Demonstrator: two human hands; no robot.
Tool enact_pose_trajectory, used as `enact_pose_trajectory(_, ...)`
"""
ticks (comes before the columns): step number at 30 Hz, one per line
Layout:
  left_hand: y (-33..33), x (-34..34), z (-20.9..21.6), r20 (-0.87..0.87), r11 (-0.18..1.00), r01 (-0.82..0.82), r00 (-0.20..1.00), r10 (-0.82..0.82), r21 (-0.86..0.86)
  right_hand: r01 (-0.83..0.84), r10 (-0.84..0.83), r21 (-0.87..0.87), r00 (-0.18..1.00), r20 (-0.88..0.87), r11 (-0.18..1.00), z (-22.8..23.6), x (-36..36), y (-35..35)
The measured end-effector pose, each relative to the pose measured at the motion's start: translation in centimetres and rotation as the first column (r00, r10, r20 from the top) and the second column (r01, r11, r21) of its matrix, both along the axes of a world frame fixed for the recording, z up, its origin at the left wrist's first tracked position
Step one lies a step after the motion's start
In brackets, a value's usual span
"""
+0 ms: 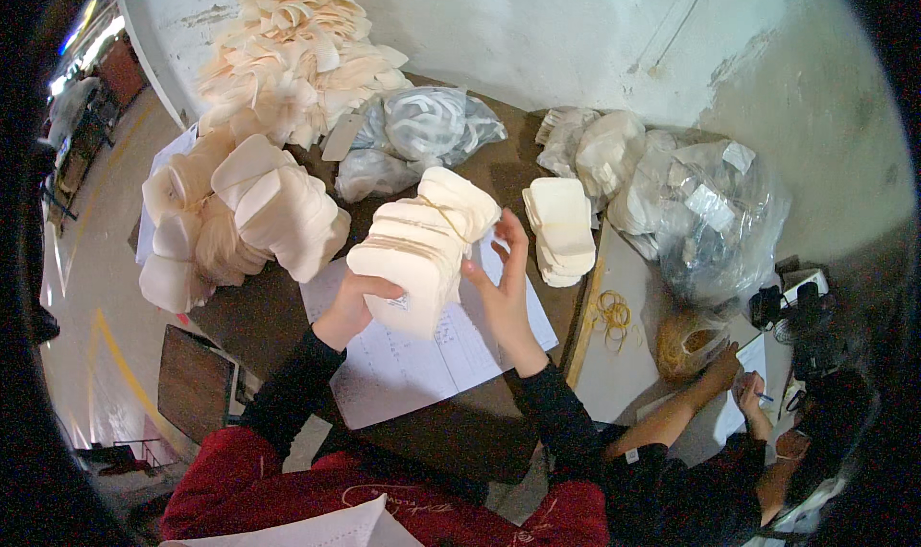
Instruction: The person repeatedly picks up stacks of beige fabric pieces, aligns them, and secures them with rubber bands. The person places the finished bundles on the table and continues the process with new stacks.
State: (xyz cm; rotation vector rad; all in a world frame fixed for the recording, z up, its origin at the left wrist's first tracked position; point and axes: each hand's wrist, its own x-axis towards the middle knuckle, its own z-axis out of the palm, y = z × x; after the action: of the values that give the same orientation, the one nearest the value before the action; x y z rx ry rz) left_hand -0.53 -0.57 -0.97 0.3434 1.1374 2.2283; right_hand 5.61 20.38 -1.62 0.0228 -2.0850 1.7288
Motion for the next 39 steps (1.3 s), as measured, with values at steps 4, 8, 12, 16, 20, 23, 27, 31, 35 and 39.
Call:
enact_pose_trajectory(4,-0.1,0.7,-0.2,0.128,0.994,0.106,0.987,-0.101,-0.038,-0.111,0.191,-0.529,0.977,0.098,0.841,-0.1,0.2,-0.6)
enact_pose_trajectory(8,-0.5,0.0,-0.1,0.343,0.986,0.169,0.926,-0.155,-0.011,0.037,0.029,-0.423,0.989,0.148,0.905,-0.1,0.3,0.1)
enact_pose_trajectory(12,-0.4,0.1,-0.6,0.398,0.991,0.118,0.908,-0.134,0.064,0.163,-0.114,-0.36,0.981,0.155,0.918,0.6,0.7,-0.7)
enact_pose_trajectory(16,-0.3,0.0,-0.1,0.451,0.972,0.135,0.868,-0.209,0.191,0.192,-0.156,-0.529,0.981,0.113,0.827,0.8,0.5,-0.7)
enact_pose_trajectory(20,-1.1,-0.1,-0.3,0.406,0.982,0.126,0.897,-0.174,0.142,0.28,-0.284,-0.102,0.958,-0.033,0.955,1.8,1.0,-1.5)
enact_pose_trajectory(23,-0.5,0.4,0.7,0.331,0.994,0.071,0.943,-0.038,-0.087,0.21,-0.204,0.077,0.976,-0.081,0.975,2.3,0.6,-1.5)
enact_pose_trajectory(27,-0.9,0.2,0.0,0.358,0.981,0.177,0.924,-0.138,-0.077,0.252,-0.25,0.221,0.968,-0.035,0.942,0.9,0.3,-0.8)
enact_pose_trajectory(31,-0.7,0.8,0.8,0.363,0.988,0.15,0.923,-0.131,-0.025,0.368,-0.368,0.006,0.93,0.014,0.93,0.3,-0.3,-0.8)
enact_pose_trajectory(35,-1.1,-0.1,-0.6,0.406,0.974,0.139,0.891,-0.202,0.179,0.37,-0.366,-0.083,0.929,0.056,0.925,0.2,-0.3,-0.9)
enact_pose_trajectory(39,-0.6,-0.1,-1.9,0.435,0.946,0.118,0.866,-0.247,0.301,0.406,-0.406,-0.138,0.913,0.028,0.903,-0.7,-1.1,-0.2)
